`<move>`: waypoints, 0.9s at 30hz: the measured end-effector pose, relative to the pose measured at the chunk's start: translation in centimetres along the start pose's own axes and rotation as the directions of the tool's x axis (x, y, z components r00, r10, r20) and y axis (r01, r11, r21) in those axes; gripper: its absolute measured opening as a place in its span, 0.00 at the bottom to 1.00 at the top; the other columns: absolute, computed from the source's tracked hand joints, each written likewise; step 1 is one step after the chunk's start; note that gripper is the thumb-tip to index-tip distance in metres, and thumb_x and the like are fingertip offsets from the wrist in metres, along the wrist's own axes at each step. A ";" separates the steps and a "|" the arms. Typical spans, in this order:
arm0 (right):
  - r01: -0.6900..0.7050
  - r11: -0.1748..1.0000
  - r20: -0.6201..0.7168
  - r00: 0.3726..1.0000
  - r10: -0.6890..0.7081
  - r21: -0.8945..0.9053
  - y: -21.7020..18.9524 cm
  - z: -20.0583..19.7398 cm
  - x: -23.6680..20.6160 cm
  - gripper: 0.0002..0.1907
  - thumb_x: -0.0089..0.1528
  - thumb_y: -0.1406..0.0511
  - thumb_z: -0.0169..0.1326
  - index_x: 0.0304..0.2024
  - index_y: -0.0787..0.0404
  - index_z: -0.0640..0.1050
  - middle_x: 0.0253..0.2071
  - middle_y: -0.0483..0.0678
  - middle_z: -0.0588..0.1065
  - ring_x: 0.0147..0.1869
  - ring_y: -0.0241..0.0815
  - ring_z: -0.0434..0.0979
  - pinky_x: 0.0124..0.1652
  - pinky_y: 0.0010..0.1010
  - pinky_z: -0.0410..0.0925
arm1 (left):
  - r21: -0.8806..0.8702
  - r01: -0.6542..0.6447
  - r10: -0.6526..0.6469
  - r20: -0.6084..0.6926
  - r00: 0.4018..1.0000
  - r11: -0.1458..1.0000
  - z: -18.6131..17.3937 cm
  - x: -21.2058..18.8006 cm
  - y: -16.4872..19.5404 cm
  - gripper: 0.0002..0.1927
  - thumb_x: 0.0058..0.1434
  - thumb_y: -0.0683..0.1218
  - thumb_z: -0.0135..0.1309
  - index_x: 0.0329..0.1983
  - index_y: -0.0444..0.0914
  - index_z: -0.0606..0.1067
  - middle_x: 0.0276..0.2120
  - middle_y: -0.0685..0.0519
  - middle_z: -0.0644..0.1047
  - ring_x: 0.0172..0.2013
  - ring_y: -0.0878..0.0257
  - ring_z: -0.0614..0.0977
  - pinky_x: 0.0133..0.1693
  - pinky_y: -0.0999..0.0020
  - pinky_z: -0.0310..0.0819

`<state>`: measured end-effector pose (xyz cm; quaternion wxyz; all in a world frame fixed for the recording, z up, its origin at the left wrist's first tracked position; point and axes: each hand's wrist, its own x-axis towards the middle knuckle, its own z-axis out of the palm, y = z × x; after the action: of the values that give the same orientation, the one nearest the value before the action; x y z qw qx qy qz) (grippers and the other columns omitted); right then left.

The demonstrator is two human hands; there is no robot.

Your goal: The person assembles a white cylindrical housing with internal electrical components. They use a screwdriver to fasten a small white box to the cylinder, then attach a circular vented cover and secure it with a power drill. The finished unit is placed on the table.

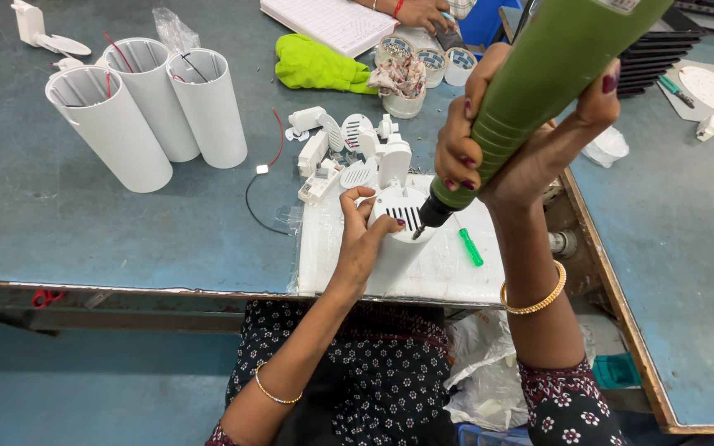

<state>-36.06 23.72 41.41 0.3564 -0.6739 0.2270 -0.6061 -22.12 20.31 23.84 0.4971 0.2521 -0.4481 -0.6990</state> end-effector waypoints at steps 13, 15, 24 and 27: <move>0.152 0.985 -0.183 0.969 -0.164 -0.078 0.9 1.7 2.5 0.47 0.60 0.26 0.31 0.41 0.64 0.65 0.19 0.49 0.61 0.16 0.41 0.61 0.18 0.34 0.60 | 0.045 0.017 -0.018 0.032 0.999 0.999 -0.7 -1.7 0.8 0.33 0.54 0.45 0.55 0.60 0.42 0.53 0.49 0.45 0.74 0.45 0.59 0.78 0.44 0.66 0.77; 0.147 0.985 -0.198 0.967 -0.162 -0.089 2.2 2.2 3.4 0.46 0.61 0.27 0.32 0.41 0.64 0.66 0.18 0.49 0.61 0.15 0.41 0.62 0.18 0.34 0.59 | 0.049 0.027 -0.029 0.036 0.999 0.998 -0.7 -1.8 1.0 0.34 0.54 0.44 0.53 0.62 0.44 0.55 0.49 0.46 0.72 0.46 0.60 0.78 0.45 0.65 0.77; 0.059 0.998 -0.174 0.983 -0.061 -0.021 4.4 2.9 4.8 0.45 0.62 0.29 0.32 0.40 0.65 0.68 0.20 0.51 0.64 0.17 0.41 0.64 0.18 0.34 0.62 | 0.111 0.021 -0.029 0.070 0.997 0.994 -1.1 -1.5 1.9 0.33 0.55 0.44 0.49 0.67 0.48 0.69 0.51 0.52 0.77 0.48 0.64 0.79 0.53 0.66 0.73; 0.065 0.997 -0.141 0.988 -0.069 -0.031 5.0 2.7 5.1 0.45 0.62 0.29 0.31 0.41 0.64 0.67 0.19 0.51 0.64 0.17 0.41 0.64 0.18 0.33 0.62 | 0.124 0.042 -0.050 0.067 0.997 0.991 -1.2 -1.4 2.4 0.32 0.55 0.44 0.49 0.67 0.49 0.69 0.50 0.52 0.77 0.47 0.64 0.80 0.52 0.67 0.73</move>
<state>-31.96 17.29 40.96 0.3096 -0.6408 0.2371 -0.6613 -19.48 20.92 25.23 0.4484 0.2680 -0.5013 -0.6898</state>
